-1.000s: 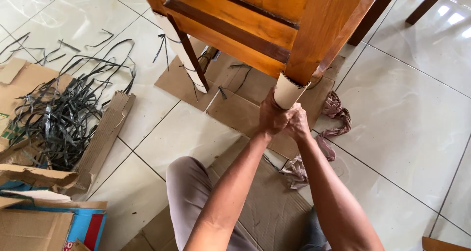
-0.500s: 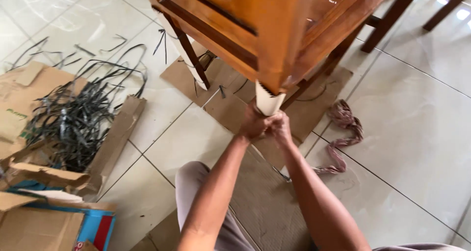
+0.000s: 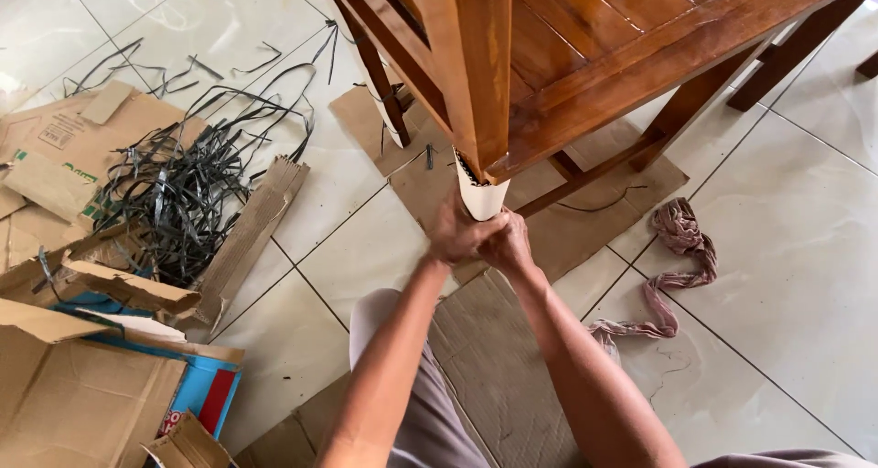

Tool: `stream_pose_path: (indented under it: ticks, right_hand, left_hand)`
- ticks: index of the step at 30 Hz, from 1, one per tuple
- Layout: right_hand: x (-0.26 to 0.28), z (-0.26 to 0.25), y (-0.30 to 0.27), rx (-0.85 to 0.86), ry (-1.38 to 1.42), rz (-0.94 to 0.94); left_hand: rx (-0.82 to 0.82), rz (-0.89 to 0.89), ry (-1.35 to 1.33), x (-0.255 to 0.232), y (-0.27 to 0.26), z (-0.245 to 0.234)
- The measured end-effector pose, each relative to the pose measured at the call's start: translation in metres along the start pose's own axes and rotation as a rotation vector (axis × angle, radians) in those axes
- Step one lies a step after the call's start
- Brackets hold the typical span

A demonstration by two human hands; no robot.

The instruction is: Wrapping wooden chair legs with protective cardboard and securing them with string

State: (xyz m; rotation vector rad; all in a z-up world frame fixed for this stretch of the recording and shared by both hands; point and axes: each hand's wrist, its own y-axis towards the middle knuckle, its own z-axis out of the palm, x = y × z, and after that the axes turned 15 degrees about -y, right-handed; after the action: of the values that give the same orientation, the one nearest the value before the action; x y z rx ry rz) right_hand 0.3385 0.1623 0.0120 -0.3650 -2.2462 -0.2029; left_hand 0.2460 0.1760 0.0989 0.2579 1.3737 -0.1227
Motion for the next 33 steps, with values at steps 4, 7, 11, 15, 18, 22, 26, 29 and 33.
stream_pose_path:
  ticks: [4,7,11,15,18,22,26,29,33]
  right_hand:
    - [0.002,0.004,0.000,-0.012,-0.011,-0.013]
    - [0.001,0.005,0.001,-0.034,-0.022,-0.019]
    - [0.002,0.007,0.003,-0.060,-0.028,-0.029]
    - [-0.002,0.006,0.001,-0.080,-0.042,-0.041]
    - [0.000,0.010,-0.001,-0.092,-0.050,-0.051]
    - [-0.003,0.013,-0.010,-0.101,-0.059,-0.075]
    - [-0.006,0.024,-0.020,-0.117,-0.075,-0.095]
    - [-0.006,0.025,-0.021,-0.123,-0.082,-0.111]
    - [-0.008,0.028,-0.024,-0.138,-0.088,-0.124]
  left_hand:
    - [-0.204,0.266,0.003,0.024,-0.007,0.021]
    - [-0.277,0.071,0.132,0.007,-0.004,0.022]
    - [-0.290,0.151,0.071,0.017,-0.002,0.021]
    - [-0.324,0.202,0.064,0.018,-0.004,0.024]
    - [-0.343,0.235,0.080,0.019,-0.005,0.027]
    - [-0.286,0.190,0.025,0.004,-0.013,0.022]
    - [-0.281,0.151,0.053,-0.006,-0.017,0.022]
    - [-0.286,0.117,0.045,-0.016,-0.018,0.021]
    - [-0.298,0.036,0.059,-0.013,-0.017,0.019]
